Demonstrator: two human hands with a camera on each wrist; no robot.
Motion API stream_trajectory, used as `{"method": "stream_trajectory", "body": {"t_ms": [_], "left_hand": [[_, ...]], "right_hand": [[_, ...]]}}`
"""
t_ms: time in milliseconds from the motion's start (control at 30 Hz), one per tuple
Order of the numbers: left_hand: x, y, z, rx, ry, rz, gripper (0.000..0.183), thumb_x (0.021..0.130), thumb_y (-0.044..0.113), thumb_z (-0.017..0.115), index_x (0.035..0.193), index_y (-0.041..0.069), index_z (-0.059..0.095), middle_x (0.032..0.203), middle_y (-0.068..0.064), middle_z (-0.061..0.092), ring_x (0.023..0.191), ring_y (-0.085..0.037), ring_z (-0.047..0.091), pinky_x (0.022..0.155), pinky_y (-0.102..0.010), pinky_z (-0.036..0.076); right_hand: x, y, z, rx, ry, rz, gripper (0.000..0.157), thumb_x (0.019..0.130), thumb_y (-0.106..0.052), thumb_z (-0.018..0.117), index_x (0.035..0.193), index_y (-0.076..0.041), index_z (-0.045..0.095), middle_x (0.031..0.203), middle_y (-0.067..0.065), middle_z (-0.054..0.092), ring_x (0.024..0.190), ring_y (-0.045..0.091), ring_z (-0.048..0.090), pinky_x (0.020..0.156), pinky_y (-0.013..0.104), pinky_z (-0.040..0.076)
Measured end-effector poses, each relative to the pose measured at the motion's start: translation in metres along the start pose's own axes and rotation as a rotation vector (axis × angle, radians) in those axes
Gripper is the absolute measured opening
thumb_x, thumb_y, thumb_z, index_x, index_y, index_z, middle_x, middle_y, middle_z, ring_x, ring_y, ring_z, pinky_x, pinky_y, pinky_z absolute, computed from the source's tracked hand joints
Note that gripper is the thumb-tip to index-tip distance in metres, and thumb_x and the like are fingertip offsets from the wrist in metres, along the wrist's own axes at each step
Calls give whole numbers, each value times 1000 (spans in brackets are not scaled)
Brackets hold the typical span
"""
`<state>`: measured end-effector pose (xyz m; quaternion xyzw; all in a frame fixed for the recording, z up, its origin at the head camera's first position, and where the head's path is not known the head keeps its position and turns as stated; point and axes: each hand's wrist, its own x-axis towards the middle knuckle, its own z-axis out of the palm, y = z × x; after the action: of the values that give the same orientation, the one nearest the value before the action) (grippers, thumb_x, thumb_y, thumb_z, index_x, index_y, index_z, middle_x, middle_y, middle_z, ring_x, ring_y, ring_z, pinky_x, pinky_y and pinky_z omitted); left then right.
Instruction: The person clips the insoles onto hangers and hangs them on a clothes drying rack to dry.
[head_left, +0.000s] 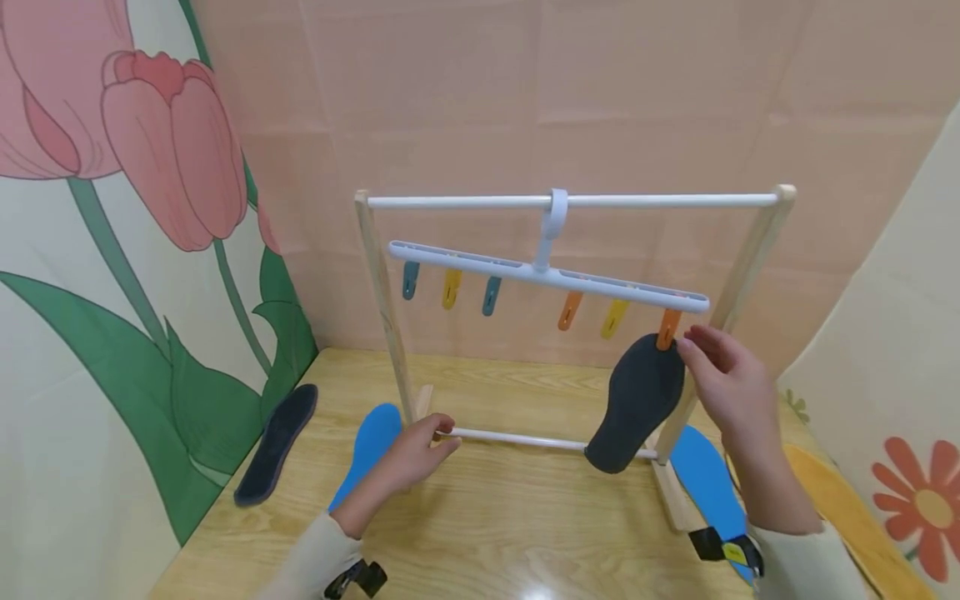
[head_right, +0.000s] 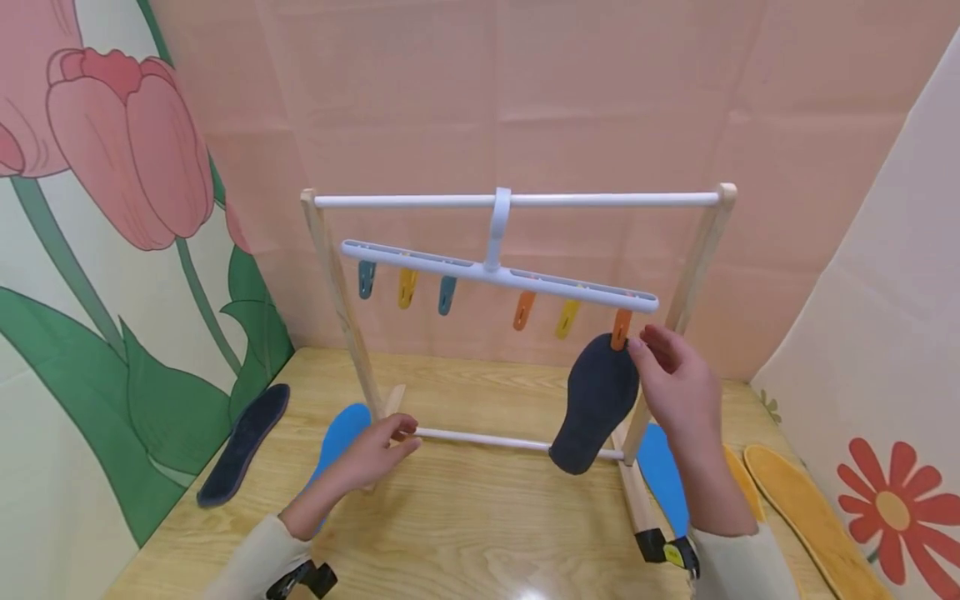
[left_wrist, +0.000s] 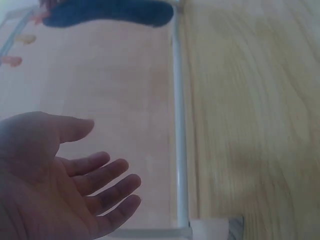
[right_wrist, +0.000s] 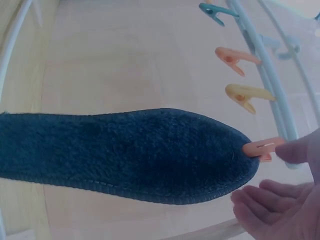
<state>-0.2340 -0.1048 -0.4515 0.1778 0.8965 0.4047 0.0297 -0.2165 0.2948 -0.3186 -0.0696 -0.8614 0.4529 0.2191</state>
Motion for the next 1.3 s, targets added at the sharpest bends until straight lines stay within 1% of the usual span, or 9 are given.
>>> {"method": "stream_trajectory", "body": {"t_ms": [200, 300, 533, 733, 867, 967, 1100, 1200, 1300], "left_hand": [[-10, -19, -16, 27, 65, -64, 41, 101, 23, 65, 133, -1, 58, 132, -18, 62, 121, -40, 58, 94, -53, 52], [-14, -25, -25, 59, 94, -110, 43, 101, 24, 64, 134, -1, 57, 134, -18, 62, 123, -41, 58, 96, -53, 51], [-20, -43, -50, 186, 200, -182, 41, 99, 21, 66, 132, -2, 60, 133, -19, 63, 124, -40, 58, 98, -53, 50], [-28, -62, -69, 269, 283, -208, 39, 96, 19, 67, 126, -6, 62, 126, -25, 65, 117, -43, 61, 95, -55, 51], [-32, -79, -81, 309, 304, -208, 37, 95, 16, 66, 122, -9, 62, 124, -28, 65, 114, -45, 61, 95, -55, 50], [-34, -96, -90, 331, 309, -229, 37, 96, 15, 64, 123, -10, 61, 124, -29, 64, 114, -48, 59, 94, -57, 49], [-36, -117, -104, 342, 327, -270, 38, 97, 15, 62, 124, -11, 60, 123, -32, 62, 113, -51, 57, 95, -59, 48], [-37, -129, -113, 339, 347, -283, 38, 96, 13, 60, 124, -13, 59, 121, -34, 62, 111, -53, 58, 94, -59, 48], [-39, -139, -119, 324, 359, -306, 38, 96, 12, 58, 122, -15, 59, 119, -36, 61, 109, -53, 59, 93, -59, 48]], "right_hand": [[-17, -6, 3, 94, 249, -46, 43, 100, -32, 65, 137, -11, 61, 117, -2, 64, 97, 3, 54, 80, 11, 44], [-23, -14, 4, 146, 280, -80, 37, 99, -28, 66, 132, -11, 64, 109, -9, 63, 95, 5, 57, 80, 10, 45], [-29, -31, 15, 339, 46, -190, 35, 101, -18, 64, 131, 0, 62, 113, -3, 70, 98, 7, 66, 85, 8, 50], [-28, -37, 24, 471, -99, -257, 43, 99, -11, 66, 136, 7, 56, 116, -11, 68, 105, 3, 67, 88, 8, 49], [-25, -40, 27, 427, -114, -220, 49, 100, -16, 66, 142, 6, 51, 122, -10, 65, 106, -1, 66, 89, 8, 48], [-24, -42, 29, 344, -137, -192, 54, 102, -23, 63, 147, 2, 47, 134, 3, 61, 112, -1, 62, 91, 8, 47], [-20, -45, 30, 268, -212, -176, 61, 104, -33, 58, 153, -1, 40, 151, 18, 49, 130, 17, 57, 95, 9, 45], [-17, -47, 33, 256, -257, -167, 67, 104, -36, 56, 157, -3, 33, 156, 19, 43, 139, 32, 48, 99, 11, 44], [-13, -48, 35, 254, -270, -148, 70, 104, -37, 56, 159, -4, 28, 158, 18, 40, 140, 36, 45, 101, 13, 44]]}}
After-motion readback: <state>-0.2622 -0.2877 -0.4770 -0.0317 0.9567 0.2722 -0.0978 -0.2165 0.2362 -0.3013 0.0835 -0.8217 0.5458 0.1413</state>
